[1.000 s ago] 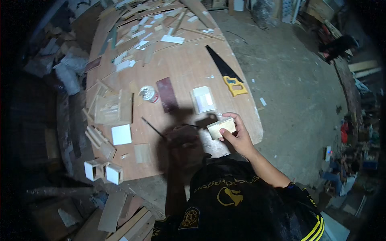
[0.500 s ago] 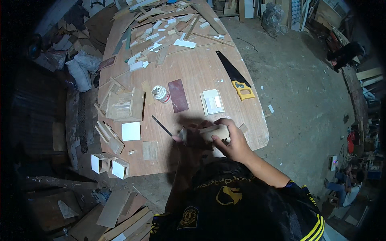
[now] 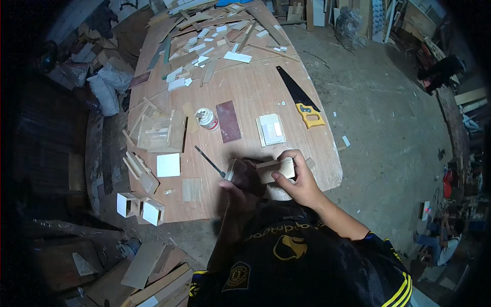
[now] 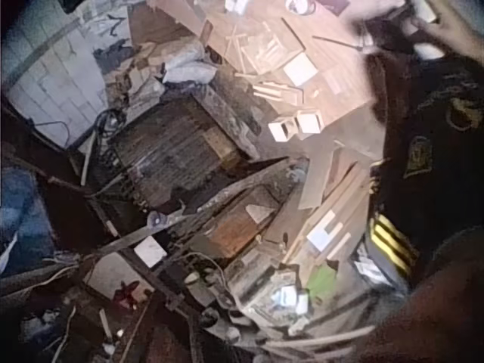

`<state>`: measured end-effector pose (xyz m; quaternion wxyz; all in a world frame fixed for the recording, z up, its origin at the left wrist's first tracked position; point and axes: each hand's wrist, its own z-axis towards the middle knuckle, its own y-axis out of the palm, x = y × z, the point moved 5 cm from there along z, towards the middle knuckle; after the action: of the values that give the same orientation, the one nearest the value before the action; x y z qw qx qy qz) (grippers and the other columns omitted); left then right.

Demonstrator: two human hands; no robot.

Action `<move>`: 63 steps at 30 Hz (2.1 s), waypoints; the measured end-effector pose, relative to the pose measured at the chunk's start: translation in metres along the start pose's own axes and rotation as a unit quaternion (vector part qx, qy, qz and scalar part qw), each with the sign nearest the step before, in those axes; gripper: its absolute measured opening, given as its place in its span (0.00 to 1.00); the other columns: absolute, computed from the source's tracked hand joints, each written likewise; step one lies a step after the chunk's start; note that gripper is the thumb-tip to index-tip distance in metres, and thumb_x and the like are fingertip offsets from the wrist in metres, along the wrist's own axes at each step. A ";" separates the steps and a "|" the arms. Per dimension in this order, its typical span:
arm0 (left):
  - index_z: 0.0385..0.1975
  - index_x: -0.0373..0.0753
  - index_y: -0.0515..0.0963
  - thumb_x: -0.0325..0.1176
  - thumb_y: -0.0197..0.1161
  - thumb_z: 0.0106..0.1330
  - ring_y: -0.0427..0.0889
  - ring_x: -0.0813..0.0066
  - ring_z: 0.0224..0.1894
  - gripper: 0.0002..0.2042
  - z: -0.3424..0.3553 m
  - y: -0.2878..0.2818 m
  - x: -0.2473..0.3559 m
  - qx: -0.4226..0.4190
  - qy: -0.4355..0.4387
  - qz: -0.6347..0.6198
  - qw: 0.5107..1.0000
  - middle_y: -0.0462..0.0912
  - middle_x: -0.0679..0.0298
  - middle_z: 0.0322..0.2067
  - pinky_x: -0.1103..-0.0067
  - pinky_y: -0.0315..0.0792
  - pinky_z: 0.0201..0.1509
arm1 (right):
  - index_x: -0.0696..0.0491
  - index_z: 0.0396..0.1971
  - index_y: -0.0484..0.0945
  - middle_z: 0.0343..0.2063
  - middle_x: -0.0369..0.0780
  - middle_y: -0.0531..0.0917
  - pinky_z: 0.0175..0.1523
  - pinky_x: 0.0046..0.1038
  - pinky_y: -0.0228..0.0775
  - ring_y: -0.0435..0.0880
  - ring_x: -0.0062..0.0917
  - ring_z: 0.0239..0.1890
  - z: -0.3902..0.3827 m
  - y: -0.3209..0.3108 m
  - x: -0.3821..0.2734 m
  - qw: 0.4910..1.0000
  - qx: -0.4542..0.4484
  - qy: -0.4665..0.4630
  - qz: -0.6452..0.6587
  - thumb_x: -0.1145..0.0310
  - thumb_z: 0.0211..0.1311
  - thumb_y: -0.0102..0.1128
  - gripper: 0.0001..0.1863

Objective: Measure, mark, and cut small wooden pieces to assemble a small box or object.

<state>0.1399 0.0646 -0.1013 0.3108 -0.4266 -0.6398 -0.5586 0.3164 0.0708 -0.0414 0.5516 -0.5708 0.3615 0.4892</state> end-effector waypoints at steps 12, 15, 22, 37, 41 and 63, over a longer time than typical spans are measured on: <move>0.54 0.38 0.72 0.78 0.33 0.62 0.82 0.62 0.39 0.45 -0.024 0.030 0.014 0.059 -0.039 -0.177 0.982 0.81 0.57 0.41 0.64 0.79 0.43 | 0.53 0.45 0.64 0.40 0.34 0.69 0.49 0.22 0.65 0.70 0.18 0.44 0.002 -0.022 0.030 0.958 -0.087 0.088 0.260 0.70 0.66 0.63 0.16; 0.54 0.38 0.72 0.72 0.28 0.69 0.82 0.61 0.39 0.41 -0.031 0.041 0.014 0.109 -0.081 -0.161 0.978 0.80 0.56 0.40 0.61 0.79 0.43 | 0.54 0.47 0.64 0.42 0.37 0.69 0.55 0.24 0.63 0.69 0.21 0.46 0.010 -0.027 0.042 0.950 -0.125 0.065 0.280 0.67 0.69 0.59 0.15; 0.52 0.34 0.73 0.70 0.30 0.71 0.82 0.61 0.40 0.40 -0.037 0.034 -0.016 0.197 -0.034 -0.149 0.968 0.81 0.56 0.41 0.64 0.79 0.46 | 0.58 0.61 0.68 0.59 0.44 0.73 0.65 0.35 0.64 0.71 0.33 0.62 0.014 -0.042 0.000 0.921 -0.299 0.038 0.246 0.66 0.68 0.59 0.25; 0.56 0.30 0.72 0.57 0.31 0.78 0.82 0.64 0.49 0.34 -0.051 0.069 0.001 0.150 0.007 -0.186 0.971 0.81 0.53 0.48 0.69 0.76 0.56 | 0.48 0.43 0.85 0.46 0.36 0.80 0.52 0.34 0.72 0.77 0.31 0.53 0.024 -0.048 -0.021 0.879 -0.347 -0.325 0.025 0.63 0.49 0.78 0.19; 0.55 0.31 0.73 0.58 0.32 0.77 0.83 0.66 0.46 0.34 -0.058 0.076 0.003 0.179 0.000 -0.129 0.975 0.82 0.54 0.46 0.71 0.78 0.51 | 0.49 0.40 0.85 0.44 0.35 0.80 0.52 0.33 0.69 0.77 0.31 0.51 0.032 -0.050 -0.029 0.830 -0.320 -0.456 -0.020 0.61 0.48 0.78 0.19; 0.61 0.28 0.69 0.59 0.36 0.77 0.78 0.62 0.57 0.35 -0.083 0.054 -0.005 0.037 0.053 -0.239 0.969 0.78 0.48 0.56 0.70 0.69 0.63 | 0.54 0.47 0.79 0.40 0.44 0.77 0.63 0.48 0.62 0.76 0.42 0.49 0.038 -0.029 -0.040 0.767 -0.379 -0.509 -0.094 0.55 0.57 0.62 0.22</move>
<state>0.1842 -0.0174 -0.0661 0.2173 -0.2192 -0.7258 -0.6148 0.3279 0.1066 0.0078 0.4368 -0.4321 -0.2427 0.7507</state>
